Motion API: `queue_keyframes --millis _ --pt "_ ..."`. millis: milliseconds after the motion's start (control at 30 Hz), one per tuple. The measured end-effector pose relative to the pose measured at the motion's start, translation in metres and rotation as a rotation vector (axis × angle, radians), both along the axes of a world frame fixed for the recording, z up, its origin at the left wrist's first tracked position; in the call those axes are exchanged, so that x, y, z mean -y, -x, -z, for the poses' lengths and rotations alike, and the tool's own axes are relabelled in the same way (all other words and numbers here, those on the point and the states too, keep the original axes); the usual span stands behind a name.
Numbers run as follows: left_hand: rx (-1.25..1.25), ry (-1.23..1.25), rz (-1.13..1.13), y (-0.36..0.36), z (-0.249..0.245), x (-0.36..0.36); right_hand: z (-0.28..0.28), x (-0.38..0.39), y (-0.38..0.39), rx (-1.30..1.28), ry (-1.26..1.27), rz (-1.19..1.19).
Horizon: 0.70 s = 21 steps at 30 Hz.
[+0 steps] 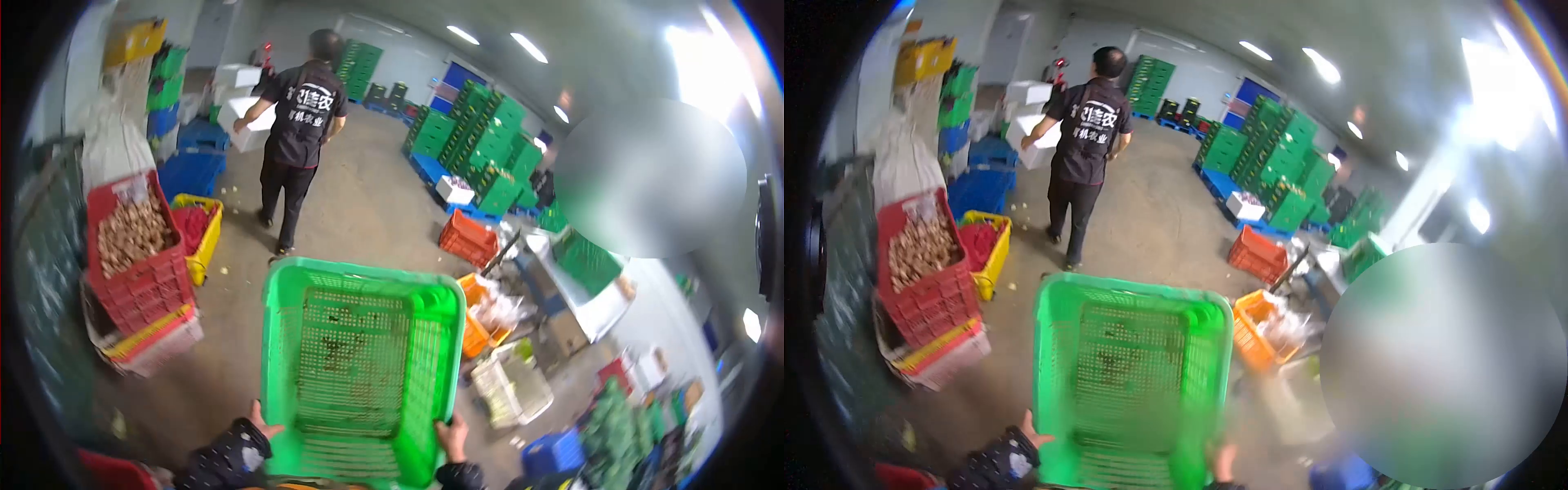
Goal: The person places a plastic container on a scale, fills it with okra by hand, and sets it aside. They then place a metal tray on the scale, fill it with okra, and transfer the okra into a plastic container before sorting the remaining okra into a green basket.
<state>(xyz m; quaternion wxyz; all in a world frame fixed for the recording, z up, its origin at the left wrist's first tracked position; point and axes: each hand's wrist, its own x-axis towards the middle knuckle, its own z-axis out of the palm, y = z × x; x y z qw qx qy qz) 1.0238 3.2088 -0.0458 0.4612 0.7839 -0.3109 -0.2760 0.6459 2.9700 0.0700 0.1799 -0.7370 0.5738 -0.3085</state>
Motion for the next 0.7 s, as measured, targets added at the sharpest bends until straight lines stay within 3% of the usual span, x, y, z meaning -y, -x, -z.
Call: queue_keyframes --millis 33,100,133,200,233,267,333,400,433,533,667,700 --pt "-0.002 0.000 0.063 -0.014 0.005 0.027 0.021 0.012 -0.003 -0.060 0.023 0.040" --pt "-0.032 -0.106 0.131 -0.032 -0.048 0.082 0.040 0.042 0.000 0.046 -0.088 0.133" --pt "-0.052 -0.107 0.138 -0.040 -0.035 0.108 0.055 0.056 -0.008 0.230 -0.114 0.118" --pt "0.066 -0.116 0.247 -0.068 -0.026 0.175 0.070 0.090 -0.018 0.292 -0.024 0.185" --pt "0.078 -0.304 0.345 -0.078 -0.057 0.211 0.057 0.108 -0.032 0.364 -0.115 0.224" --pt "0.195 -0.263 0.315 -0.096 -0.025 0.236 0.052 0.104 -0.062 0.297 -0.057 0.241" --pt "0.088 -0.240 0.421 -0.125 -0.048 0.310 0.055 0.148 -0.076 0.276 -0.081 0.360" --pt "0.147 -0.223 0.453 -0.145 -0.064 0.382 0.055 0.191 -0.092 0.351 0.118 0.307" --pt "0.199 -0.220 0.465 -0.154 -0.077 0.410 0.046 0.204 -0.100 0.339 0.069 0.399" --pt "0.168 -0.120 0.614 -0.192 -0.073 0.493 0.046 0.253 -0.110 0.227 0.187 0.368" --pt "0.227 -0.124 0.685 -0.227 -0.075 0.614 0.039 0.320 -0.148 0.370 -0.027 0.584" --pt "0.273 -0.104 0.681 -0.233 -0.062 0.644 0.035 0.348 -0.165 0.520 0.006 0.577"
